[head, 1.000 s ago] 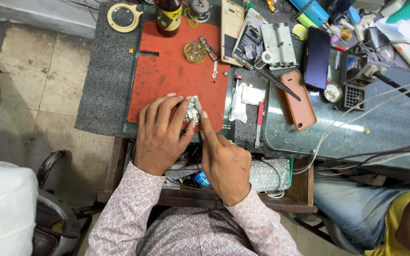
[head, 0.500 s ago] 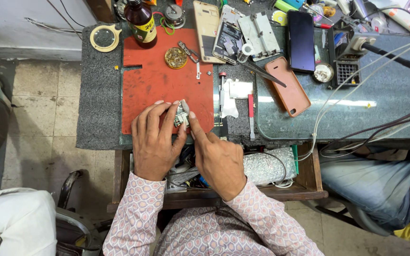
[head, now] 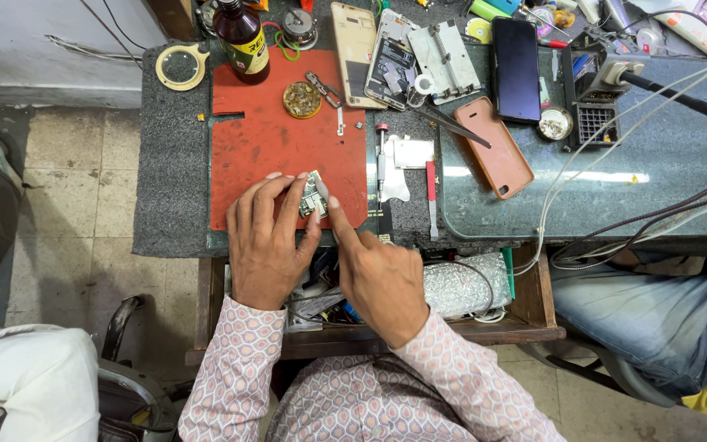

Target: The person scrapes and applies material to a phone circuit board using a small metal spatula and a thin probe.

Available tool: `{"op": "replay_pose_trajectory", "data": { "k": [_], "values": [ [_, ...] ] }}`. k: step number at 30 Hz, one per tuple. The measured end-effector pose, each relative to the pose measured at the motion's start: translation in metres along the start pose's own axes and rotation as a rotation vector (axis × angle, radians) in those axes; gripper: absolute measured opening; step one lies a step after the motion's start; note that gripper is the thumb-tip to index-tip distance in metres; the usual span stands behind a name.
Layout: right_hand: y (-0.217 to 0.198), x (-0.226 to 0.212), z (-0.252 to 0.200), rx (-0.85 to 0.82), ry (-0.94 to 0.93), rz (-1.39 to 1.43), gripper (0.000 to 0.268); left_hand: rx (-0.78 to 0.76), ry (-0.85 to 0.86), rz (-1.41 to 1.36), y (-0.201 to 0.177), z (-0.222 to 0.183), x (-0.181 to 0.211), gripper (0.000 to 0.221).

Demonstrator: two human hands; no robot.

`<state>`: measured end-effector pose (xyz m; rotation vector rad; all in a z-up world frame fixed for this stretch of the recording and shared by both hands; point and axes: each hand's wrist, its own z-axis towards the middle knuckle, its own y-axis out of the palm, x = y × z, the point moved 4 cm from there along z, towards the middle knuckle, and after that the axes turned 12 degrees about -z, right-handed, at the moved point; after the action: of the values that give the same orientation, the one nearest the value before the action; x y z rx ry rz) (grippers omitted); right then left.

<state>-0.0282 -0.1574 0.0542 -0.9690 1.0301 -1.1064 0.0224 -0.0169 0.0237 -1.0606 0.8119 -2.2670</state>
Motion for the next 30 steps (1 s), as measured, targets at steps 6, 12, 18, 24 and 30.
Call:
{"op": "replay_pose_trajectory", "data": {
  "k": [6, 12, 18, 24, 30],
  "values": [
    [0.007, -0.002, 0.017, 0.009, 0.028, -0.015, 0.056, 0.001, 0.003, 0.007, 0.0, 0.0, 0.0, 0.046],
    [-0.003, -0.001, -0.005, 0.022, 0.019, 0.06, 0.056, 0.006, 0.001, 0.006, -0.001, 0.001, 0.001, 0.045],
    [-0.006, -0.001, -0.022, -0.071, 0.049, 0.019, 0.061, 0.006, 0.002, -0.012, -0.001, 0.001, -0.001, 0.044],
    [0.002, -0.002, 0.002, -0.021, 0.02, -0.005, 0.058, 0.003, 0.0, -0.007, 0.0, 0.002, -0.002, 0.045],
    [0.01, -0.003, 0.021, -0.016, 0.015, 0.001, 0.058, -0.004, 0.0, -0.022, -0.002, 0.002, -0.002, 0.047]
  ]
}}
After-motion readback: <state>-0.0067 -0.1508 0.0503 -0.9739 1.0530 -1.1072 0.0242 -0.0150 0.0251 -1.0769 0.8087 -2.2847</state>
